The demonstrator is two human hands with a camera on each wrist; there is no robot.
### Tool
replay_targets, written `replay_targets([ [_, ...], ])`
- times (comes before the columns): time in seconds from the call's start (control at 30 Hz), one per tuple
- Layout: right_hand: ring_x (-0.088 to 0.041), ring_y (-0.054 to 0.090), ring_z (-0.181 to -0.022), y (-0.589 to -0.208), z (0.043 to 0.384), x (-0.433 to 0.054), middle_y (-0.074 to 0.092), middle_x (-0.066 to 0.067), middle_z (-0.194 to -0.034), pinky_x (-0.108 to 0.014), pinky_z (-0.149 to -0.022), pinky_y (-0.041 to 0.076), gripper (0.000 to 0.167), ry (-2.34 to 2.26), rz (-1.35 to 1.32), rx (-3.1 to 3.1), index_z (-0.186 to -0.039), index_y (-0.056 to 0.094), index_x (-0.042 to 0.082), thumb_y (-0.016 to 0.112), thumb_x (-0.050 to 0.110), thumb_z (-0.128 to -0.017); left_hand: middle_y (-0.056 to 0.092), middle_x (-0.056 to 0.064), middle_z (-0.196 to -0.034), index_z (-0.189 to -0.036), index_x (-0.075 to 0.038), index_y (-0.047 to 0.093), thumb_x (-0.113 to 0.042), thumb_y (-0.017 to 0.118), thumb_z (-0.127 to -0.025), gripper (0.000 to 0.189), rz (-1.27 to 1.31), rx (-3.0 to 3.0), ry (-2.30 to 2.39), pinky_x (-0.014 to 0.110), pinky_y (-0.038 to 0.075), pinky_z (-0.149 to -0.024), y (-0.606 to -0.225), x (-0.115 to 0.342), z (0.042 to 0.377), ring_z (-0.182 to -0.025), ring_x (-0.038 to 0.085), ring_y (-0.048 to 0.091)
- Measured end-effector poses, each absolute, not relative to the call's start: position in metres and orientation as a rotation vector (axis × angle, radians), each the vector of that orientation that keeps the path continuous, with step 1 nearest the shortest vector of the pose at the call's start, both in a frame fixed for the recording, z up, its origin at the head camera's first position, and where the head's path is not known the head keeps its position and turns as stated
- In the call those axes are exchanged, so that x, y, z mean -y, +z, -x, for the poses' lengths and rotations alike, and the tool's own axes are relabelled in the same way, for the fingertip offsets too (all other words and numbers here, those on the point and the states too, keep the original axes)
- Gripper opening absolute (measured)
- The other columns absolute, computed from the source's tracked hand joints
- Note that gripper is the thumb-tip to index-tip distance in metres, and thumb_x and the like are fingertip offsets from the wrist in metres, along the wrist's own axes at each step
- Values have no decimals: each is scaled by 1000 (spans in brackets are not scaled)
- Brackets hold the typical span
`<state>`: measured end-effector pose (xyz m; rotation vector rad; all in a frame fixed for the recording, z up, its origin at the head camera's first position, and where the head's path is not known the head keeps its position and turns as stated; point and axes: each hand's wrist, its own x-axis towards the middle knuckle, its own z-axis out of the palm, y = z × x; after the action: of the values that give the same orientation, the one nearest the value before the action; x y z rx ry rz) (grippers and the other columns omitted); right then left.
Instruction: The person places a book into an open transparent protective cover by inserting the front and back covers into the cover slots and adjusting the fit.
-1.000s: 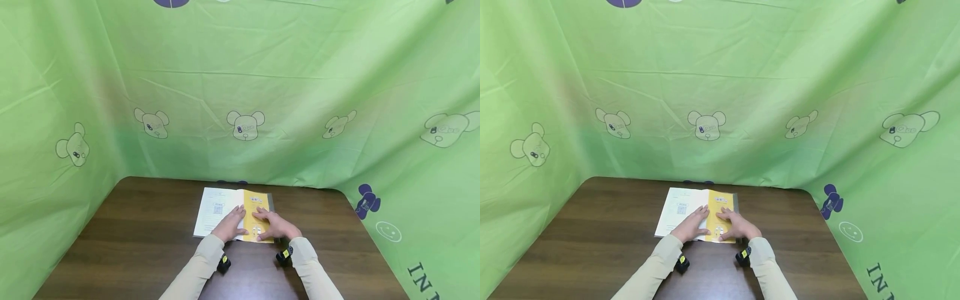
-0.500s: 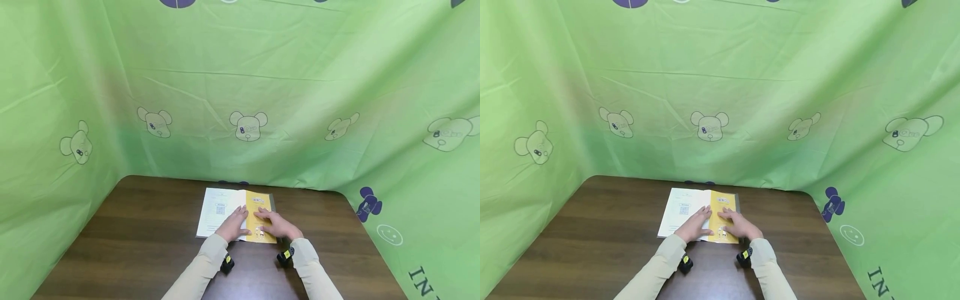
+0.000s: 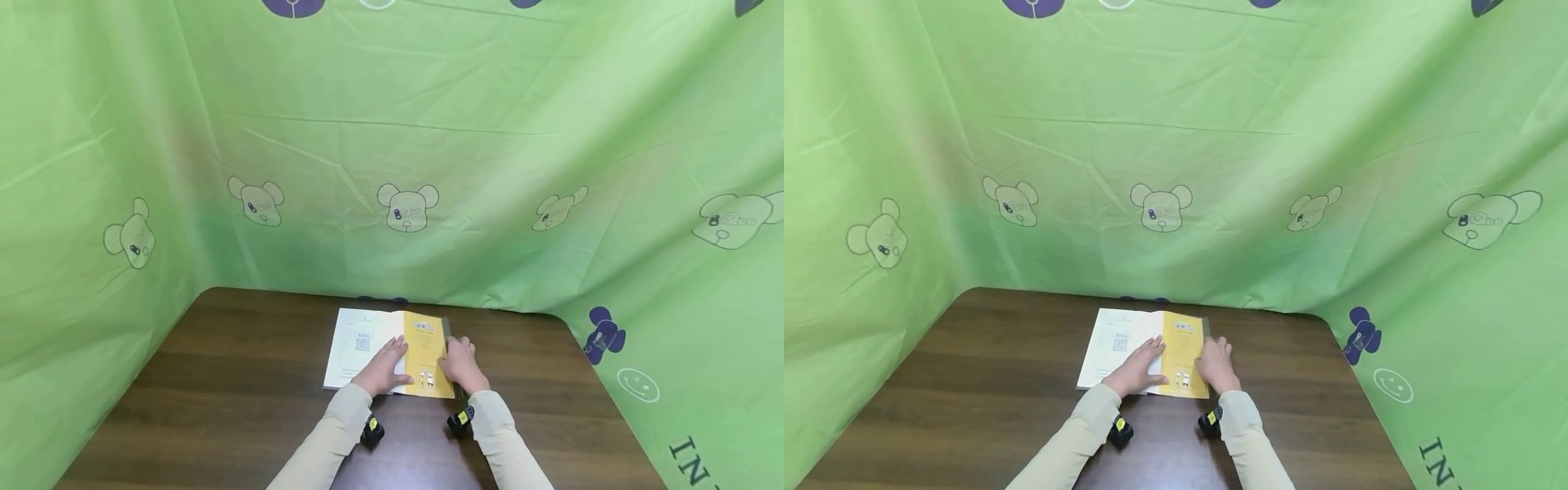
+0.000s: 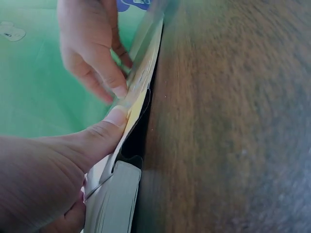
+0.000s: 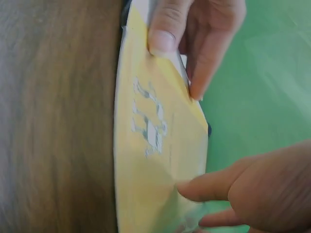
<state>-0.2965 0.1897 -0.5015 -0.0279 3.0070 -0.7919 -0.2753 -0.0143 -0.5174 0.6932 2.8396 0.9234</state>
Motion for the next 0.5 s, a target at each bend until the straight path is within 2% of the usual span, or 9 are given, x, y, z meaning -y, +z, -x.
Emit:
replay_targets([
  [0.17,-39,57,-100,-502,295,-195,55,-32,-113,-53,-88,52,56,-838,-145,-2908,-131,48,-17,70,17,-92,32,25,-162,-146,10,47,-25,81,-86,77,-697,-2797,1035,52,26,-122,-520,20,273,-150,42,29],
  [0.4,-30,63,-97,-505,301,-204,63,-30,-121,-43,-82,57,39,-993,-108,-2872,-130,54,-16,58,5,-97,29,25,-163,-147,10,44,-24,79,-89,77,-751,-2741,1123,56,24,-122,-522,25,274,-151,44,27],
  [0.5,-25,66,-89,-507,302,-208,67,-26,-114,-36,-75,58,36,-1116,-95,-2833,-130,56,-16,53,3,-99,28,23,-164,-149,9,42,-26,78,-90,77,-757,-2715,1148,58,23,-122,-521,27,275,-151,43,26],
])
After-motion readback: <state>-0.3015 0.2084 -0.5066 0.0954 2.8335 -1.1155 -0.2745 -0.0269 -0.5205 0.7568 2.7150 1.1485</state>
